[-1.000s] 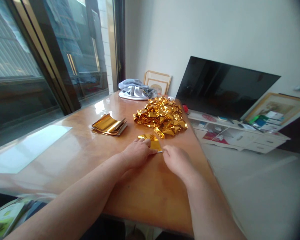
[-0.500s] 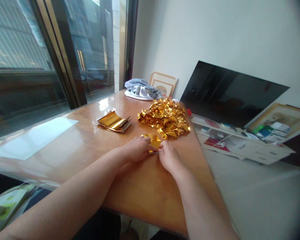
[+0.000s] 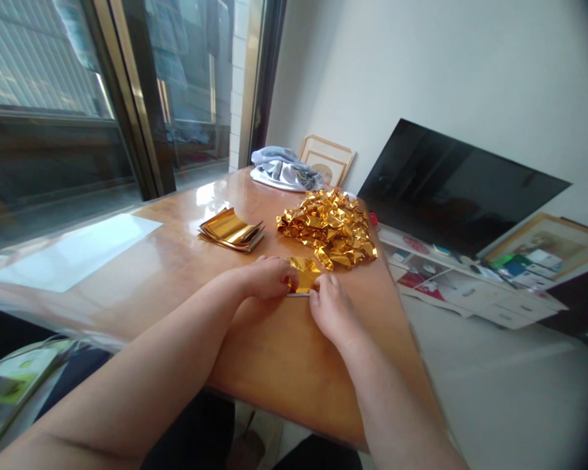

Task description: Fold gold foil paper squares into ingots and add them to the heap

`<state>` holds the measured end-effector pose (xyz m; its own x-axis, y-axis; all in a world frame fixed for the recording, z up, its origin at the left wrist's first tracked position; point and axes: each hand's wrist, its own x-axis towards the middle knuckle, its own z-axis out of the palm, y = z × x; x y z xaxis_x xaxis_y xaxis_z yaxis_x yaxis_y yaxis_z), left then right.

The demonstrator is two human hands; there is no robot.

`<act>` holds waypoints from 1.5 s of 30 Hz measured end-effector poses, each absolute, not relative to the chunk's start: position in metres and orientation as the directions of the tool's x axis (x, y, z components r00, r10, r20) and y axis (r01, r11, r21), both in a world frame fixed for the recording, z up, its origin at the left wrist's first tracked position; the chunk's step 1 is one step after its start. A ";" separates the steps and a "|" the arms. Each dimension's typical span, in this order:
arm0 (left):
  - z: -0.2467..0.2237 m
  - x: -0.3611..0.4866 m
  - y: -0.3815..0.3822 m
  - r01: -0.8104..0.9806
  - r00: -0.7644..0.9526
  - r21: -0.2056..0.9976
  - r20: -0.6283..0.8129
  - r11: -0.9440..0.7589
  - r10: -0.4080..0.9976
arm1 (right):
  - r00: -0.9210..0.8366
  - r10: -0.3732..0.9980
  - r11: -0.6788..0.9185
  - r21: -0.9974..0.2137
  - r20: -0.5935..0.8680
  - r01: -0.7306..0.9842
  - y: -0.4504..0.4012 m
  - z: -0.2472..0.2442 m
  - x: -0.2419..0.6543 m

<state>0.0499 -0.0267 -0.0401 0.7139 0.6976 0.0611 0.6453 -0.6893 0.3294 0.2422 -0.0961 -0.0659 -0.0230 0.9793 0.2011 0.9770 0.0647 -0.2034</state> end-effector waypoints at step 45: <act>-0.045 0.050 -0.021 0.661 0.664 0.537 -0.094 -0.524 0.742 | 0.194 0.979 -0.127 -0.552 0.066 0.824 -0.077 -0.084 0.287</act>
